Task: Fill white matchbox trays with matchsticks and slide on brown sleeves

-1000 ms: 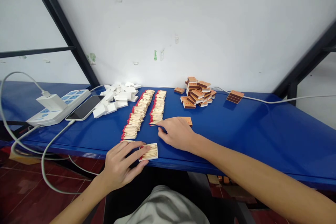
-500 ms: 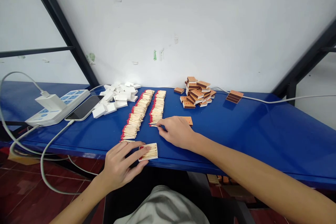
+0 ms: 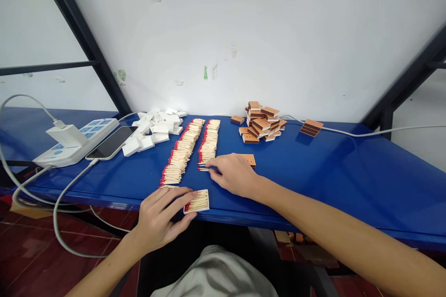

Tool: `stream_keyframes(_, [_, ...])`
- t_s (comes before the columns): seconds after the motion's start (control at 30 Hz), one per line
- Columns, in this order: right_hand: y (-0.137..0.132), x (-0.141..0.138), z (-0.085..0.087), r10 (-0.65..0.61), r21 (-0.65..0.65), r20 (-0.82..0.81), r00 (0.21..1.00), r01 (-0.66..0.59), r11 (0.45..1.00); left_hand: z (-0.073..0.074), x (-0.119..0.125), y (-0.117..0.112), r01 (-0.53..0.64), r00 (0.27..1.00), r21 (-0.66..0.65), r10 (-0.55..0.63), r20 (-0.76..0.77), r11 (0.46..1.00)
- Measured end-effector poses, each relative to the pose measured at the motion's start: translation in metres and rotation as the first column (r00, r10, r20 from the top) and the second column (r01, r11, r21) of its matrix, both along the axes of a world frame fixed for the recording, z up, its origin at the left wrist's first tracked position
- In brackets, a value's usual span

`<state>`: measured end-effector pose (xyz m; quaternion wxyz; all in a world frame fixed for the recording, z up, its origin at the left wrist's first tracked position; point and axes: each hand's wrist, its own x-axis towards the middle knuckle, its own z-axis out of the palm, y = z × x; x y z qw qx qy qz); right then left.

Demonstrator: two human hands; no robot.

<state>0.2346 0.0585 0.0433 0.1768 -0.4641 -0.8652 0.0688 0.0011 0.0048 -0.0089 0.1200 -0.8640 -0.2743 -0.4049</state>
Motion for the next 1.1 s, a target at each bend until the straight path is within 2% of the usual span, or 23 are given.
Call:
stream_keyframes(0.1, [-0.0001,0.0001,0.0014,-0.033,-0.009,0.027,0.999,0.033,0.999,0.0001,0.0002,-0.0001,-0.001,1.0,0.001,0.001,0.0,1.0])
stream_keyframes(0.47, [0.001,-0.0004,0.0007,-0.018,-0.005,-0.006,1.0,0.018,1.0,0.0009,0.0009,0.0007,-0.005,1.0,0.007,0.005,-0.002,1.0])
stream_keyframes(0.67, [0.0005,-0.0007,-0.0008,0.038,0.009,-0.01,0.999,-0.038,0.999,0.002,0.0009,-0.0003,0.002,1.0,0.004,-0.002,0.007,1.0])
stream_keyframes(0.93, [-0.0044,-0.0017,0.0023,-0.049,-0.005,-0.044,0.998,0.049,0.999,0.0019,0.0005,-0.0007,0.004,1.0,0.002,-0.004,0.004,1.0])
stream_keyframes(1.1, [-0.0038,-0.001,0.0012,-0.044,-0.006,-0.029,0.999,0.043,0.999,0.0016,0.0003,-0.0004,0.001,1.0,0.004,-0.001,0.004,1.0])
